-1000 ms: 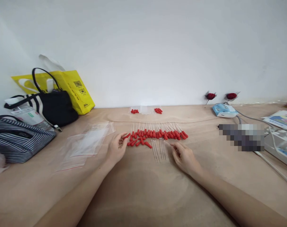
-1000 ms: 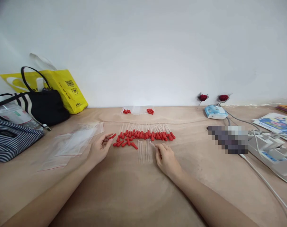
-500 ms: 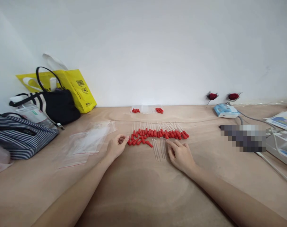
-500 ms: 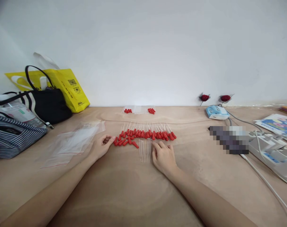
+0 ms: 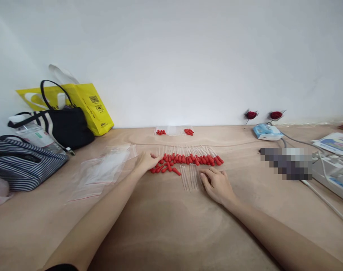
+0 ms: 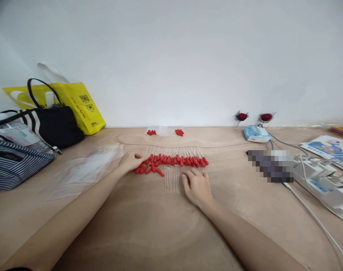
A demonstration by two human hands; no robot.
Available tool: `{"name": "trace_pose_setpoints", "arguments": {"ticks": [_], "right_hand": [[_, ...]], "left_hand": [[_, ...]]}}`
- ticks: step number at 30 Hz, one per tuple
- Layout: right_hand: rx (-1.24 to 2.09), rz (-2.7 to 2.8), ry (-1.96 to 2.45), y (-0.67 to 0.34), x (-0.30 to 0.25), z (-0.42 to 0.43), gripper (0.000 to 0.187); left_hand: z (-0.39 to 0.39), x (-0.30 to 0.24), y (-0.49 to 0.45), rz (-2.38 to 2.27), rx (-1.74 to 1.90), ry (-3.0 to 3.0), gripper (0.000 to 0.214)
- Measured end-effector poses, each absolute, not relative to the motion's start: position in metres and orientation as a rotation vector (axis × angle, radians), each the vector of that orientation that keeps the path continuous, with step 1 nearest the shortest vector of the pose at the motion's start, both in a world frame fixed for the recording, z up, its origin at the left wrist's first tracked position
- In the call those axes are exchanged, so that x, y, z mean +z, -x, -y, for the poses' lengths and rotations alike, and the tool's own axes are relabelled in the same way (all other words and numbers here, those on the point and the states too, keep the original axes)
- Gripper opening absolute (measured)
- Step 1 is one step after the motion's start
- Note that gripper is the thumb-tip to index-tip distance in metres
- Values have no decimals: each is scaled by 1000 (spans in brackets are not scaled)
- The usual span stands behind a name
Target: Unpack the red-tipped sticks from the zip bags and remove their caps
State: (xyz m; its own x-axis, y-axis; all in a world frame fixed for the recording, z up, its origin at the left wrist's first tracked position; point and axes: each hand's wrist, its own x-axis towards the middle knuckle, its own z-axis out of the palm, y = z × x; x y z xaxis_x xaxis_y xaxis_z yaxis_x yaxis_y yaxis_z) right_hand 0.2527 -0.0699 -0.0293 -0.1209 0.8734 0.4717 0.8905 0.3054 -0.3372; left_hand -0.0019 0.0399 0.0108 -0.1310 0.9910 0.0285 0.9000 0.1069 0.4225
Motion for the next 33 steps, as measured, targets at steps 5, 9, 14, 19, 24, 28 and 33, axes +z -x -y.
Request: {"name": "trace_pose_setpoints", "arguments": {"ticks": [5,9,14,19,24,28,33], "right_hand": [[6,1934,1578,-260,-28,70,24],[-16,1923,1559,-260,-28,70,25],[38,1908,1551,-261,-29,68,24],[135,1838,1454,-266,-36,64,23],[-35,1756,1301,-267,-35,62,22],[-192,1865,1143,-262,-25,69,40],[-318,2190,1026,-251,-16,80,42]], "left_hand": [[-41,14,-3,-2134,399,-1883,35],[-43,18,-6,-2144,391,-1898,28],[-50,20,-2,-2155,425,-1898,33],[-43,29,9,-2118,523,-1921,30],[5,28,10,-1916,775,-2239,26],[47,9,-2,-1410,860,-2714,19],[62,-7,-21,-1055,850,-3035,19]]}}
